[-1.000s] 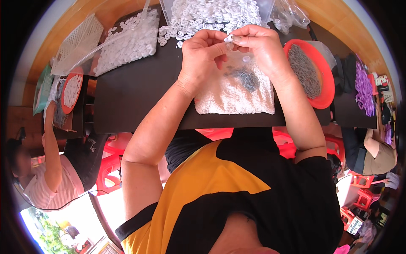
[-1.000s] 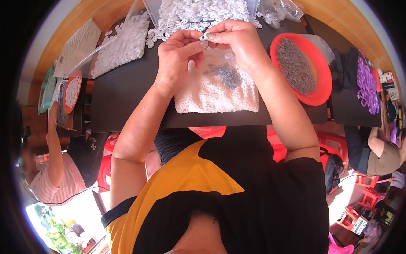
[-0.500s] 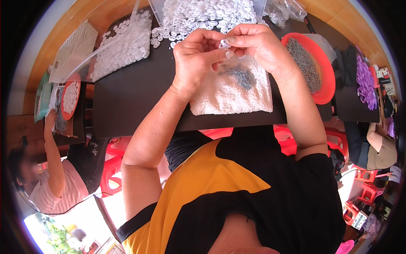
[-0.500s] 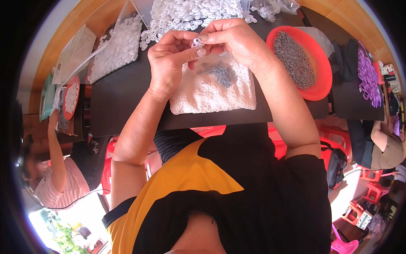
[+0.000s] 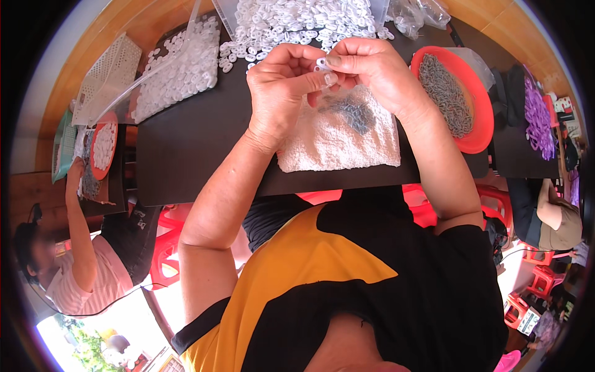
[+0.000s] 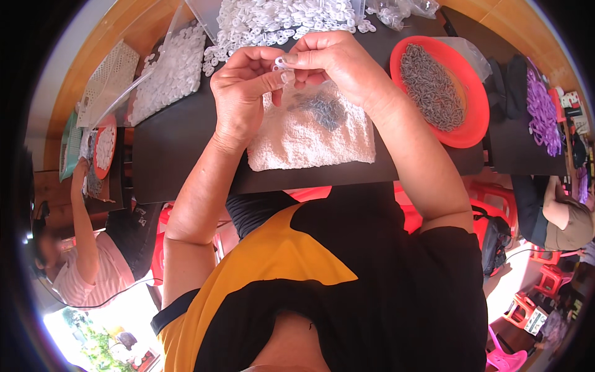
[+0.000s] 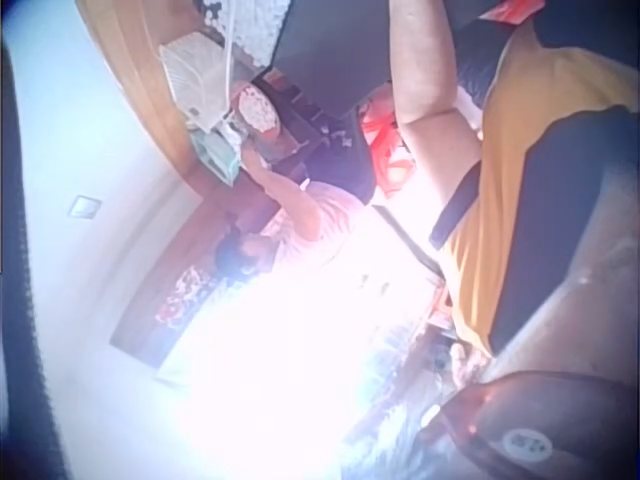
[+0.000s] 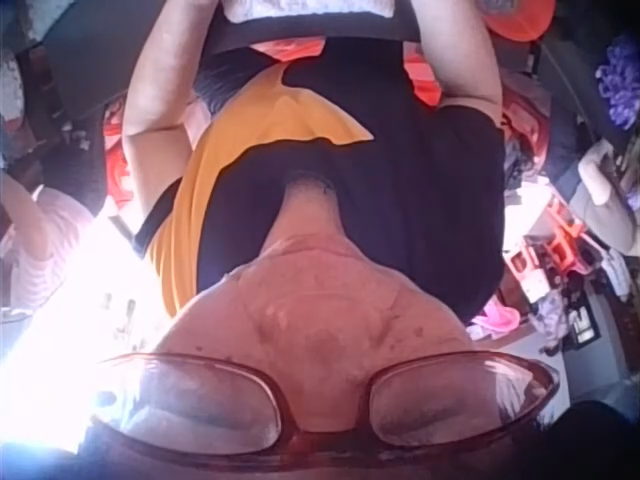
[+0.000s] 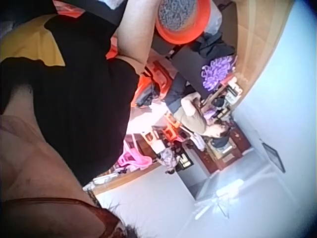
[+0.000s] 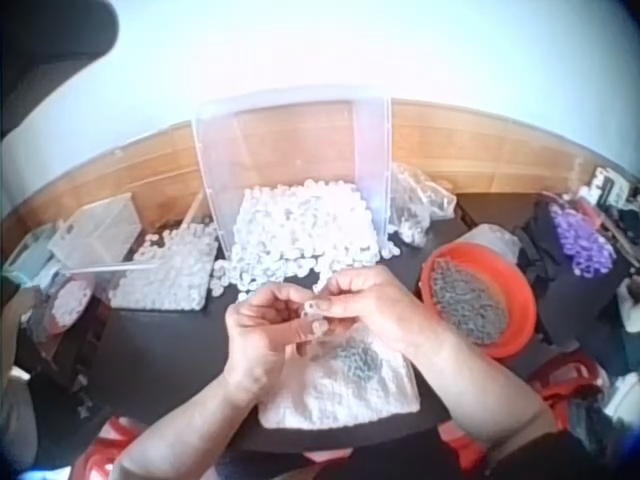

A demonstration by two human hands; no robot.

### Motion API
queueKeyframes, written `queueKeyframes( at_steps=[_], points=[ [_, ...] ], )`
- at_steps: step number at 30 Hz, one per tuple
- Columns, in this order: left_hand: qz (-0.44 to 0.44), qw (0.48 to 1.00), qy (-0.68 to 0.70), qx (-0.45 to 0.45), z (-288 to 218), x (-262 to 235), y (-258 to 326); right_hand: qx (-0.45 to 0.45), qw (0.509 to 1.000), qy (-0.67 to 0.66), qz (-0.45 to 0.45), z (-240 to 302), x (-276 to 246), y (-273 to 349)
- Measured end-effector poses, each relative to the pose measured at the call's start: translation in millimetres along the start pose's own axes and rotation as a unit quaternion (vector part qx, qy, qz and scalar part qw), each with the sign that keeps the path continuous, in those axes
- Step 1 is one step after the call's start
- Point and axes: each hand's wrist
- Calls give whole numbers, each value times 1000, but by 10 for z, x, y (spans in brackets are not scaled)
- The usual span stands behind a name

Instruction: Assembling small plastic components by inserting metal pins into them at a manufacturing workstation.

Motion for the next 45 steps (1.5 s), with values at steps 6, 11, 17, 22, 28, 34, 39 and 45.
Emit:
queueKeyframes(
  at_steps=[6,11,17,22,28,34,39,45],
  points=[
    [10,1000,-8,-16,-16,-11,-14,20,1000,21,9,63,6,-2],
    [25,999,-33,-1,-40,9,-19,-5,999,51,12,36,-67,-15],
    [4,1000,0,-9,8,-43,-37,-12,999,48,-21,39,36,-3],
    [15,1000,15,-5,22,-49,-22,-33,999,29,-31,23,7,9],
    [1,1000,-18,13,12,-3,-12,-27,999,11,-42,47,50,21],
    [6,999,-44,-22,-11,-96,-13,-20,999,37,-5,-1,45,10],
    [11,999,-16,-25,-37,-46,-37,-17,999,0,-40,-11,100,14],
    [1,998,-55,9,-42,22,-2,-25,998,-2,-51,15,111,23]
  ],
)
Point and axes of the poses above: each hand's wrist, its own y-axis away from the middle knuckle, its own x-axis out of the palm, z = x × y, and after that the axes turned 11 degrees about z, right-handed
